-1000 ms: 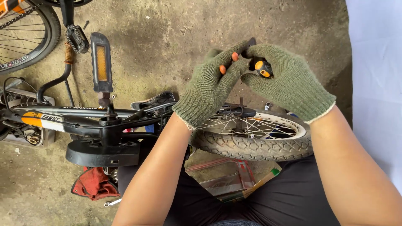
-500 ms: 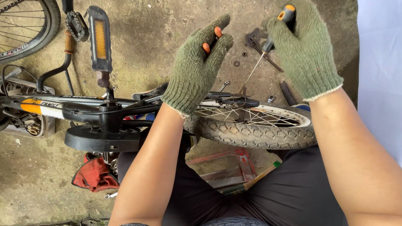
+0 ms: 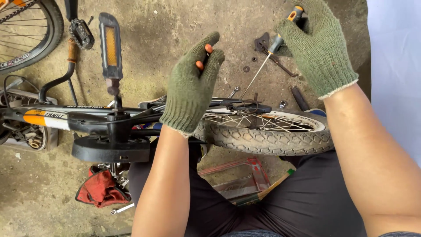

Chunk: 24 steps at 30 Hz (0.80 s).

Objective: The person uses a screwdriver to tighten a screw on the rear wheel hub of a bicycle. The bicycle is positioned upside down on the ground, and the person is sitting on the floor while performing the repair.

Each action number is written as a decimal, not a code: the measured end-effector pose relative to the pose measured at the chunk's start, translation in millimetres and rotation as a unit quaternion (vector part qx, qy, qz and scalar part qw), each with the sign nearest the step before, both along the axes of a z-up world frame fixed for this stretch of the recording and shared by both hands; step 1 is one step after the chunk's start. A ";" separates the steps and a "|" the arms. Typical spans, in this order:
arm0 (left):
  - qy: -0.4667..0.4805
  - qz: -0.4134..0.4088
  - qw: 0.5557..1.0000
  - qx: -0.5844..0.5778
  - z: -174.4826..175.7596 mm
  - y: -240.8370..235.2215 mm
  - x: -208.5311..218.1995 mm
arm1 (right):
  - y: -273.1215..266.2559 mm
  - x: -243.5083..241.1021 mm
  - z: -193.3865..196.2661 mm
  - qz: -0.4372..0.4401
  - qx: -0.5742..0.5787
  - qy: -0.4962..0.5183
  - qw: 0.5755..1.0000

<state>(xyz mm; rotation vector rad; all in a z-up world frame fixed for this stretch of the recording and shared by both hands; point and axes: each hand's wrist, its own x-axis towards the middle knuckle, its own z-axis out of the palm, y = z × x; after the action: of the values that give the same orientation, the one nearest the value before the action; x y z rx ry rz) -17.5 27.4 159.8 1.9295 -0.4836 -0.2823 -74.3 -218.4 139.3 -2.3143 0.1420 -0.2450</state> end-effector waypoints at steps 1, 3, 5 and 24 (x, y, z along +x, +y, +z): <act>0.003 -0.002 1.000 -0.002 -4.0 -4.7 4.5 | -1.0 2.3 -1.5 -0.002 -0.002 0.003 1.000; -0.090 -0.001 0.995 0.053 -12.7 -16.3 13.4 | -5.1 6.9 -5.5 -0.026 0.022 0.061 0.998; -0.041 -0.020 0.997 0.058 -11.9 -23.4 20.4 | -5.6 19.0 -16.5 -0.020 0.034 0.080 0.996; -0.020 -0.036 0.992 0.119 -20.4 -31.8 30.5 | 18.7 45.1 -31.2 -0.019 0.062 0.126 0.990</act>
<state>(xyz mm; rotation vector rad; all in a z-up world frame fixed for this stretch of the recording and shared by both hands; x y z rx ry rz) 13.0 -4.4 139.4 2.1559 -0.5681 -0.3625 -29.3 -199.8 108.1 -2.2121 0.3206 0.0387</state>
